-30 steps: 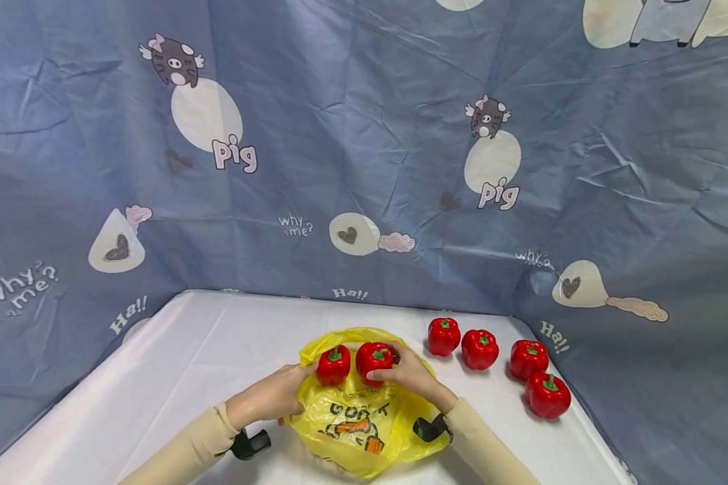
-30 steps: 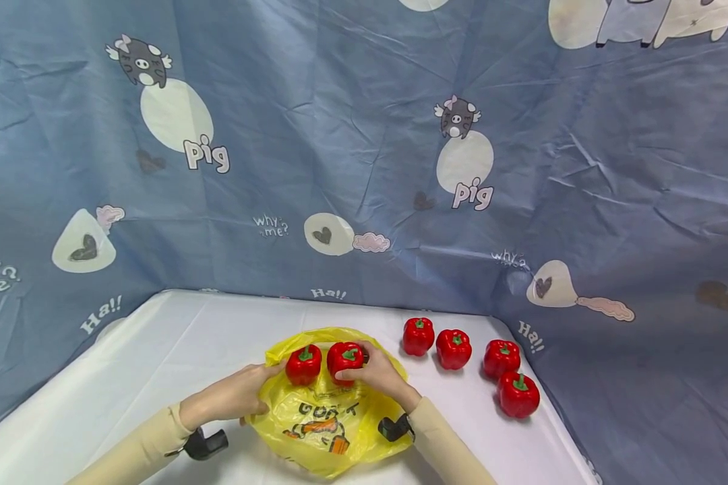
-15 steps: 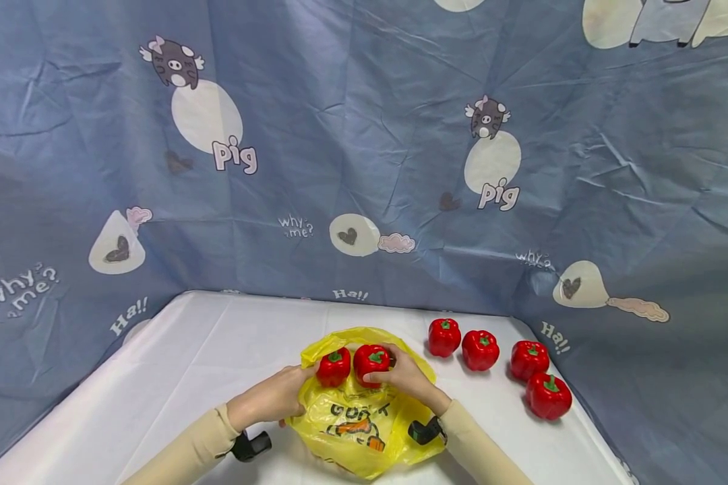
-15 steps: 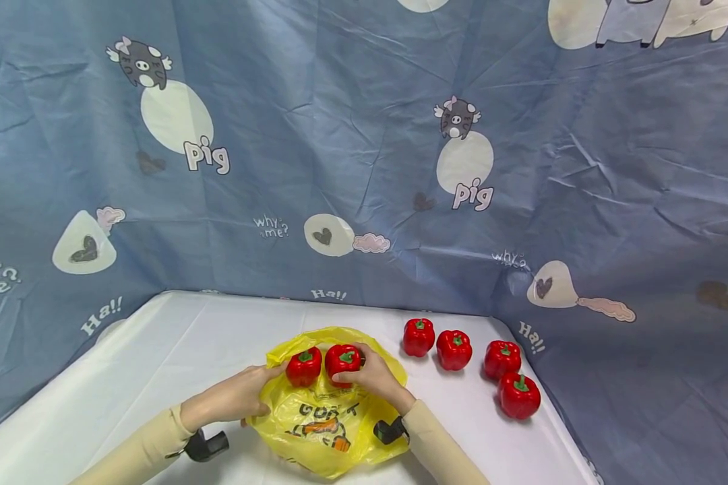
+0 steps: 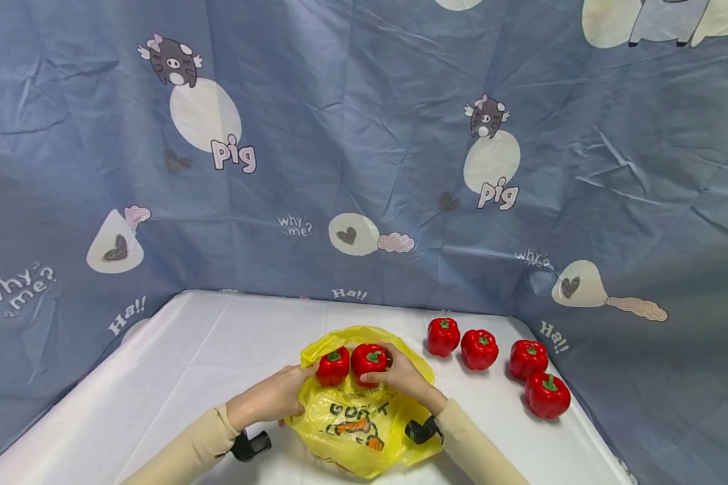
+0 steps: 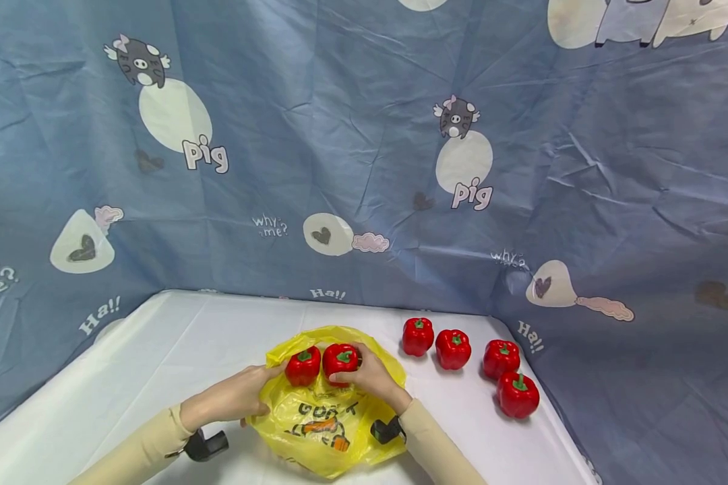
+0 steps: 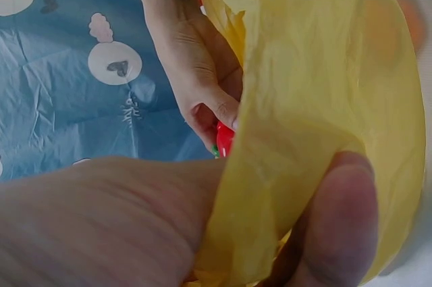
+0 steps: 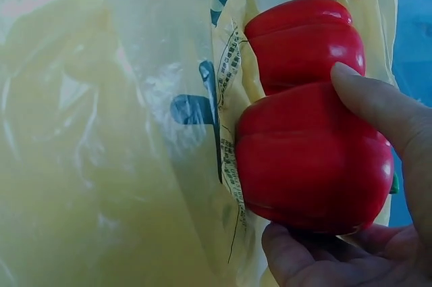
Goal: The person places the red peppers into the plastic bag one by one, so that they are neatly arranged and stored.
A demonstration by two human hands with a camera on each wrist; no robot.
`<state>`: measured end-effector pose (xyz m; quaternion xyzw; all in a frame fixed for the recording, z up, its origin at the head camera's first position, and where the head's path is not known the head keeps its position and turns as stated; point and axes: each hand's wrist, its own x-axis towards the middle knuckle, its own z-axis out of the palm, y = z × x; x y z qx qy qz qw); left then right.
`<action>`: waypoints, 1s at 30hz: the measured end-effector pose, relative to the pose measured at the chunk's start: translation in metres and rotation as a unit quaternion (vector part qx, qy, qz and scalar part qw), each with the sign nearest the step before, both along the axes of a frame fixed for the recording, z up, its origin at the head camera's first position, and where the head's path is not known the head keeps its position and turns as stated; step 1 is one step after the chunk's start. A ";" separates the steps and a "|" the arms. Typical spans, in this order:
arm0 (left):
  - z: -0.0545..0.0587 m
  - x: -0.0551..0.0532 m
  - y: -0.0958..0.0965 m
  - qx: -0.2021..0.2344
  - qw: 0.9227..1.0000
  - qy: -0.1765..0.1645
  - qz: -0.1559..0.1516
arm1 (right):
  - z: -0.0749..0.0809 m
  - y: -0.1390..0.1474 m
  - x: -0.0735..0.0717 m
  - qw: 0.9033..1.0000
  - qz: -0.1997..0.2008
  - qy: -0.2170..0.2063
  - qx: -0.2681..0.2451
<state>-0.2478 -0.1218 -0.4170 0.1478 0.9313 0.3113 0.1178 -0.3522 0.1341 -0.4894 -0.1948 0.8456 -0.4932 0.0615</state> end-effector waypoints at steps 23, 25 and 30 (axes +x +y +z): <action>0.000 0.000 0.000 0.002 1.000 0.004 -0.005 | 0.010 0.010 0.005 0.999 0.031 -0.021 0.003; -0.001 0.000 0.000 0.002 1.000 0.005 -0.006 | 0.012 0.011 0.006 0.999 0.035 -0.015 -0.001; -0.001 0.001 0.000 -0.002 1.000 0.003 -0.001 | 0.018 0.013 0.010 0.999 0.043 -0.012 -0.015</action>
